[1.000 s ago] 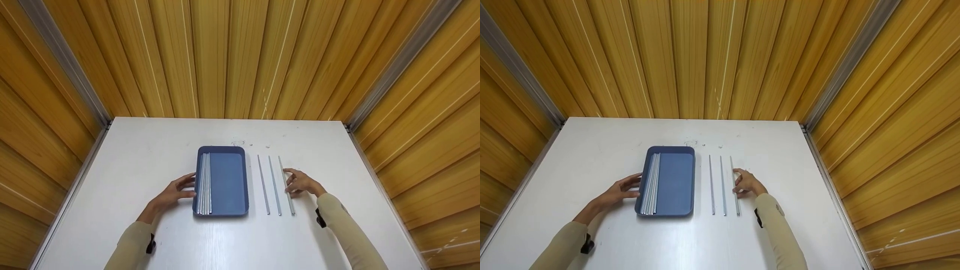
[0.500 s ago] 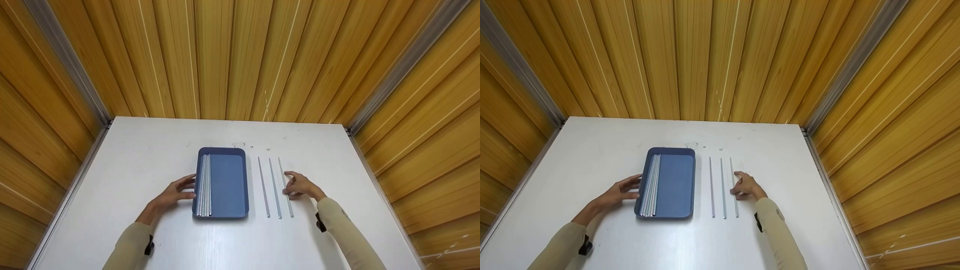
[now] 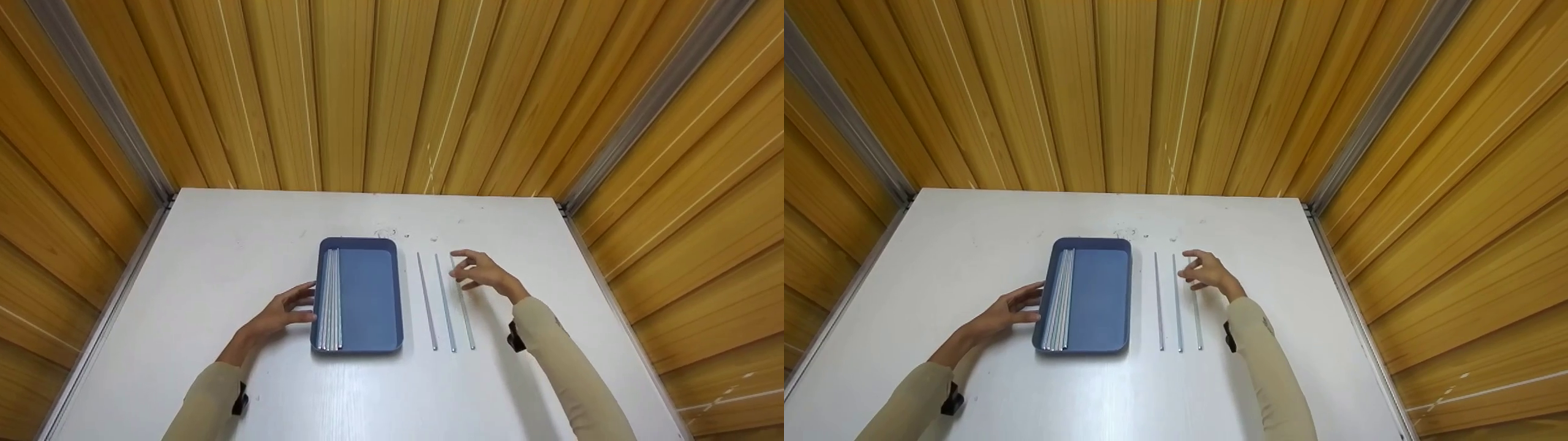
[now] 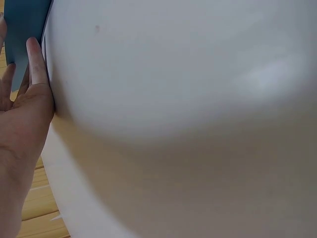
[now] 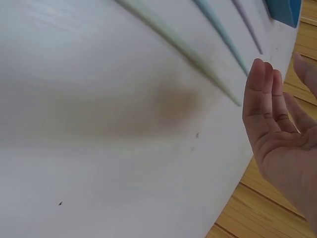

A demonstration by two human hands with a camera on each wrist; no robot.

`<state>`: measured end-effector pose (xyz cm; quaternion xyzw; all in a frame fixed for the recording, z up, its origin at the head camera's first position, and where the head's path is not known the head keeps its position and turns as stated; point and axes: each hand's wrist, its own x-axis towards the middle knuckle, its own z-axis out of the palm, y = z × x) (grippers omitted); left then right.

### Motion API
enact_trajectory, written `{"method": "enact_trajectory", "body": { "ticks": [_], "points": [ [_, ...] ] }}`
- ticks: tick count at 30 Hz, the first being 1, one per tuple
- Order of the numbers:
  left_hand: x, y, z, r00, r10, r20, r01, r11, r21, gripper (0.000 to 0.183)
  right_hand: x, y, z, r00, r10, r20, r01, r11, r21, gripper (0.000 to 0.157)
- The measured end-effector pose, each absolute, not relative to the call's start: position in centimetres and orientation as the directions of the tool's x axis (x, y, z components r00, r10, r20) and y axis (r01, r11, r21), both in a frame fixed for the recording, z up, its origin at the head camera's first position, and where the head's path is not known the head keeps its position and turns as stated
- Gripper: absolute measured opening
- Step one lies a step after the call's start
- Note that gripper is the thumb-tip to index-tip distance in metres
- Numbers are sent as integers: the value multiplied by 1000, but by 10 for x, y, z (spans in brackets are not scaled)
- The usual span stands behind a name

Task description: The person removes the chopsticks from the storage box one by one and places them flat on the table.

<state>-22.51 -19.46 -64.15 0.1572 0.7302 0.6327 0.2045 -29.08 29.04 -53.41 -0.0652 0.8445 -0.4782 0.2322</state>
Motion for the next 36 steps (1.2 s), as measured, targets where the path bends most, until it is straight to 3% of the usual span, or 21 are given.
{"method": "enact_trajectory", "body": {
  "ticks": [9,19,29,36],
  "points": [
    [-226,-198,-642,-872,481,-94,-29,141,990,80,-315,216,-507,-853,-441,-277,36,481,-876,55],
    [-226,-194,-644,-864,495,-94,-33,131,991,79,-316,140,-509,-788,-546,-283,5,454,-891,53],
    [-230,-197,-640,-869,485,-102,-33,148,988,77,-308,85,-565,-792,-536,-291,157,281,-947,61],
    [-226,-196,-641,-863,497,-92,-23,142,990,78,-301,75,-592,-813,-467,-348,178,370,-912,73]
  ]
}}
